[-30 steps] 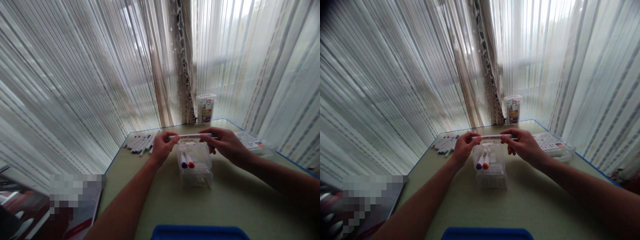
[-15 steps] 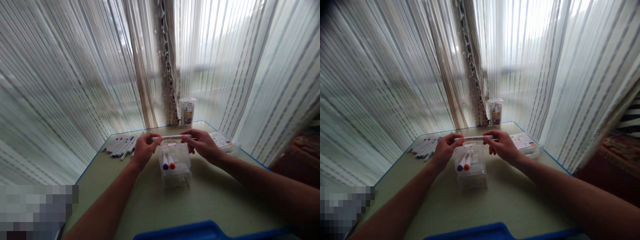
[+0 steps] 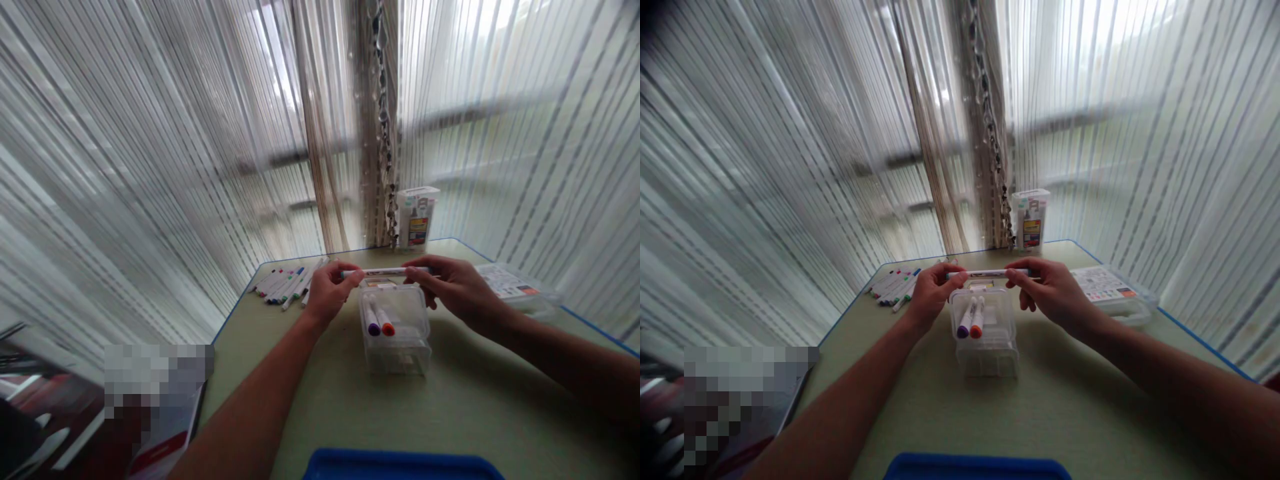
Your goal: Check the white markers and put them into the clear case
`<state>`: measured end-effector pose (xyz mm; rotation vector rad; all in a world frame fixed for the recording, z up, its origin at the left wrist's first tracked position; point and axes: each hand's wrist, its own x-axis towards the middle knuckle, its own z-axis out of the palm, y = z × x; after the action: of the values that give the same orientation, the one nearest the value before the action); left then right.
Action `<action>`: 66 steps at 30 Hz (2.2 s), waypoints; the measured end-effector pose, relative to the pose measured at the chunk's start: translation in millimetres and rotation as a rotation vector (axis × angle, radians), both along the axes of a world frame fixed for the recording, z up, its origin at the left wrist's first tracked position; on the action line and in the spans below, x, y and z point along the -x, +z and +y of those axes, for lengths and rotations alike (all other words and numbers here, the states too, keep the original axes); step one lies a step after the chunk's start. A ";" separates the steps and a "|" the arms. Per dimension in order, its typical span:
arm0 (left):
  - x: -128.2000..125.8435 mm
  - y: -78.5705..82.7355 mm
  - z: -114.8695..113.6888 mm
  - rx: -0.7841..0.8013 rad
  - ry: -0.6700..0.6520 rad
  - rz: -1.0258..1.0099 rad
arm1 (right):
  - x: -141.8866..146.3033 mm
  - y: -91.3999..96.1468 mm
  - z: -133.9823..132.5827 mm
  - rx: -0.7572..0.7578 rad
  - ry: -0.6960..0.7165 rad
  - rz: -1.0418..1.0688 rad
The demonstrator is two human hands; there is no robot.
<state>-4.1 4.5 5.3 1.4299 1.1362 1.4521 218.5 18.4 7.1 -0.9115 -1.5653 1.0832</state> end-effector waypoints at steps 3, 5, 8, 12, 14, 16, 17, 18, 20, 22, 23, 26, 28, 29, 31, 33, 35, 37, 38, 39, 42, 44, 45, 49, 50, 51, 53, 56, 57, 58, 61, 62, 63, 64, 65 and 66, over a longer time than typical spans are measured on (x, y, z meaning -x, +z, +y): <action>-0.3 0.4 -0.7 0.002 0.003 -0.005 | 0.7 1.4 -1.1 -0.003 -0.015 -0.010; -0.2 0.3 -0.5 -0.002 0.004 -0.003 | 0.8 2.2 -1.8 0.002 -0.022 -0.015; 0.2 -0.1 0.1 -0.005 0.002 0.005 | 0.7 2.1 -1.8 0.007 -0.018 -0.013; 0.8 -0.2 0.7 -0.004 0.008 0.034 | 0.5 0.3 -0.6 0.009 0.003 0.017; 1.1 -0.1 1.0 -0.009 0.010 0.040 | 0.6 0.0 -0.1 0.007 0.007 0.024; 1.3 0.1 1.2 -0.018 0.009 0.041 | 0.8 0.6 -0.2 0.005 0.006 0.023; 1.4 0.1 1.4 -0.023 0.009 0.044 | 0.9 1.3 -0.5 0.004 0.005 0.022; 1.6 0.2 1.5 -0.025 0.008 0.050 | 1.1 2.1 -1.0 0.003 0.003 0.022; 2.0 0.2 1.6 -0.026 0.010 0.062 | 1.6 3.9 -2.0 0.004 0.002 0.025; 2.2 0.1 1.7 -0.024 0.012 0.067 | 1.9 5.0 -2.8 0.007 0.004 0.026; 2.3 0.0 1.6 -0.021 0.013 0.065 | 1.8 5.0 -2.8 0.008 0.007 0.026; 2.0 -0.2 1.4 -0.018 0.018 0.062 | 0.9 3.1 -1.4 0.003 0.010 0.025; 1.6 -0.3 1.5 -0.019 0.023 0.060 | 0.1 1.1 0.4 -0.004 0.007 0.020; 1.5 -0.3 1.6 -0.020 0.023 0.057 | -0.2 0.3 1.2 -0.007 0.004 0.015; 1.4 -0.2 1.9 -0.016 0.021 0.047 | -0.5 -0.7 2.3 -0.010 0.000 0.004; 1.2 0.0 1.9 -0.010 0.017 0.040 | -0.3 -0.4 2.3 -0.005 -0.001 0.001; 0.8 0.0 1.2 -0.005 0.019 0.035 | 0.1 0.6 1.3 0.003 0.002 0.004; 0.4 -0.5 0.4 0.000 0.022 0.033 | 0.4 1.6 -0.2 0.002 0.001 0.000; 0.4 -1.1 0.2 0.003 0.016 0.032 | 0.4 1.8 -0.7 -0.002 -0.006 -0.010; 0.6 -1.9 0.2 0.002 0.011 0.037 | 0.4 1.8 -0.9 -0.006 -0.017 -0.021; 1.5 -3.9 1.0 0.008 0.004 0.058 | 0.4 1.3 -0.6 -0.008 -0.050 -0.044; 1.6 -4.0 1.2 0.005 0.006 0.051 | 0.9 1.5 -0.7 -0.009 -0.054 -0.038; 1.5 -3.7 1.1 0.002 0.009 0.042 | 1.2 1.8 -0.9 -0.010 -0.051 -0.033; 1.2 -1.6 0.4 -0.001 0.002 0.014 | 2.2 2.8 -1.2 -0.004 -0.032 -0.032; 1.0 -1.0 -0.1 0.000 -0.005 0.011 | 2.1 3.0 -1.3 -0.001 -0.030 -0.027; 0.8 -0.5 -0.7 0.002 -0.012 0.008 | 2.0 3.0 -1.3 0.003 -0.028 -0.020; 0.4 0.2 -1.8 0.009 -0.023 0.000 | 1.4 2.4 -1.2 0.008 -0.021 0.002; 0.4 0.0 -2.1 0.013 -0.031 -0.021 | 0.3 0.2 -0.2 0.023 -0.006 0.033; 0.5 -0.3 -1.8 0.011 -0.033 -0.026 | 0.0 -0.6 0.4 0.029 -0.005 0.041; 0.8 -0.6 -1.3 0.008 -0.034 -0.029 | -0.2 -1.4 0.9 0.034 -0.007 0.047; 1.5 -1.5 0.5 -0.007 -0.042 -0.021 | -0.7 -2.4 1.9 0.034 -0.020 0.050; 1.7 -1.7 1.0 -0.012 -0.041 -0.013 | -0.7 -2.2 1.9 0.030 -0.026 0.038; 1.8 -1.8 1.4 -0.016 -0.039 0.000 | -0.7 -1.9 1.6 0.025 -0.033 0.025; 1.8 -1.9 1.5 -0.018 -0.034 0.012 | -0.7 -1.3 1.0 0.020 -0.036 0.012; 1.7 -1.8 1.5 -0.019 -0.028 0.023 | -0.6 -0.6 0.3 0.017 -0.036 0.000; 1.6 -1.7 1.4 -0.016 -0.022 0.029 | -0.4 0.0 -0.4 0.013 -0.031 -0.008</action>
<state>-5.7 5.9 3.6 1.4742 1.1260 1.4324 218.9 18.1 7.1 -0.9468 -1.5477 1.0705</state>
